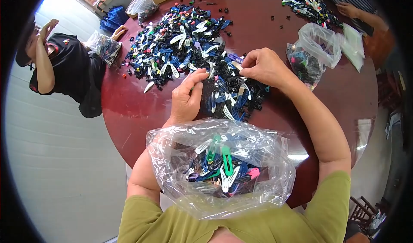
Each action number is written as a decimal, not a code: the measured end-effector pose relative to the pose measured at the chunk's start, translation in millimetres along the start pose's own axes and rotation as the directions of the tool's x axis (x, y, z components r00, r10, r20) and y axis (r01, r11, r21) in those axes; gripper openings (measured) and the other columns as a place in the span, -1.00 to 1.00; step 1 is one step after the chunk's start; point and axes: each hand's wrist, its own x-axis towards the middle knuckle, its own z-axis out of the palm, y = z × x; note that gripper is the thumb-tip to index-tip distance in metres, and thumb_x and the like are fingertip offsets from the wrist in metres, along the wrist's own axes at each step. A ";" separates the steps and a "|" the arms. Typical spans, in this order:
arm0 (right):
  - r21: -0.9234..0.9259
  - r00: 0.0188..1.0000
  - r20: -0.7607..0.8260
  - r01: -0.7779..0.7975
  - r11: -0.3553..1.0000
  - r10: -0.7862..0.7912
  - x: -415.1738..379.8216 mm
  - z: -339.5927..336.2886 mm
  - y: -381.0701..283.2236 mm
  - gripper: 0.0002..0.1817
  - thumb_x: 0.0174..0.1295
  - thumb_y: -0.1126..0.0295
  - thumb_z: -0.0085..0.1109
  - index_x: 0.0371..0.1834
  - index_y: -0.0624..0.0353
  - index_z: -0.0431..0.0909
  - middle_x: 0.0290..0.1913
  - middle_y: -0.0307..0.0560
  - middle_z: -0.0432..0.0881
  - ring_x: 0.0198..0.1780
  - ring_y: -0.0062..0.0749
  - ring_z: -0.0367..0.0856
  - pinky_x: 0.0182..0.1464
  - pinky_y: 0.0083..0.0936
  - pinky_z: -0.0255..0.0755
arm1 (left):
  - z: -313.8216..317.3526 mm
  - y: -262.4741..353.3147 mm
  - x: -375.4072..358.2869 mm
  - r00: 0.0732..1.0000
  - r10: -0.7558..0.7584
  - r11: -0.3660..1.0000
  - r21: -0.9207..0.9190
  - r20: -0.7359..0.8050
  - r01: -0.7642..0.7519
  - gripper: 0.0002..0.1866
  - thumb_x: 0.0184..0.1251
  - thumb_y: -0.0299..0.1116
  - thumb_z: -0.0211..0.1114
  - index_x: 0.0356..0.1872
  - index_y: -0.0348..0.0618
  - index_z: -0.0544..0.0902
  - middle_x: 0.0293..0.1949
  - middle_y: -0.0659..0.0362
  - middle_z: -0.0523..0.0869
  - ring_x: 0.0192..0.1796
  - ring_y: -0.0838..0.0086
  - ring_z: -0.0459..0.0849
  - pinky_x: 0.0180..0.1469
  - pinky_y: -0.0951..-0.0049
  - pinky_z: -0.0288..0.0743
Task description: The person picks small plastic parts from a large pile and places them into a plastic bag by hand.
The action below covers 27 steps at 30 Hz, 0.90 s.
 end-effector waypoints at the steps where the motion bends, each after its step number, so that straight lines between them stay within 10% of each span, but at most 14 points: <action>1: 0.048 1.000 0.006 -0.007 0.999 0.007 1.2 -0.2 3.1 -0.72 -0.11 0.26 0.37 -0.39 0.23 0.73 -0.43 0.03 0.72 -0.33 -0.21 0.71 -0.19 -0.36 0.54 | 0.0 -0.2 0.2 1.000 -0.021 1.000 -0.017 -0.010 0.021 -0.76 0.34 -0.64 0.10 -0.04 -0.33 0.64 0.05 -0.03 0.69 0.15 0.30 0.64 0.24 0.41 0.41; 9: 0.468 1.000 0.018 0.001 0.884 -0.010 -18.4 -21.7 -23.6 -0.85 -0.01 0.44 0.36 -0.41 0.30 0.70 -0.47 -0.17 0.70 -0.39 -0.61 0.60 -0.29 -0.60 0.48 | -0.7 -1.5 0.3 0.996 -0.060 0.997 0.037 -0.066 0.062 -0.74 0.26 -0.63 0.13 -0.04 -0.29 0.64 0.10 -0.09 0.65 0.19 0.20 0.62 0.21 0.37 0.44; 16: 0.579 0.857 0.168 0.314 0.752 -0.487 -68.0 -41.4 -84.0 -0.87 0.08 0.53 0.31 -0.30 0.31 0.71 -0.46 -0.16 0.70 -0.42 -0.69 0.57 -0.32 -0.66 0.44 | -3.2 -10.4 -1.2 0.995 -0.092 0.983 0.162 0.035 0.085 -0.69 0.26 -0.57 0.16 0.03 -0.19 0.60 0.22 -0.14 0.54 0.29 0.00 0.49 0.38 0.14 0.23; 20: 0.070 0.921 -0.121 0.380 0.922 -0.370 -40.1 -38.7 -50.0 -0.85 0.10 0.48 0.29 -0.28 0.31 0.70 -0.36 -0.07 0.72 -0.31 -0.45 0.66 -0.21 -0.53 0.49 | -1.6 -1.1 -1.2 0.997 -0.010 0.971 0.237 0.081 -0.009 -0.70 0.28 -0.56 0.16 0.04 -0.18 0.60 0.21 -0.12 0.56 0.35 -0.02 0.41 0.43 0.08 0.13; 27: -0.372 0.979 0.203 0.110 0.922 -0.035 -28.6 -42.9 -26.8 -0.77 0.01 0.34 0.36 -0.39 0.32 0.71 -0.47 0.08 0.70 -0.37 -0.23 0.70 -0.22 -0.39 0.53 | -1.6 -0.4 -0.6 0.994 0.033 0.965 0.255 0.107 -0.059 -0.72 0.31 -0.55 0.13 0.02 -0.16 0.62 0.21 -0.08 0.57 0.39 0.01 0.38 0.46 -0.03 0.03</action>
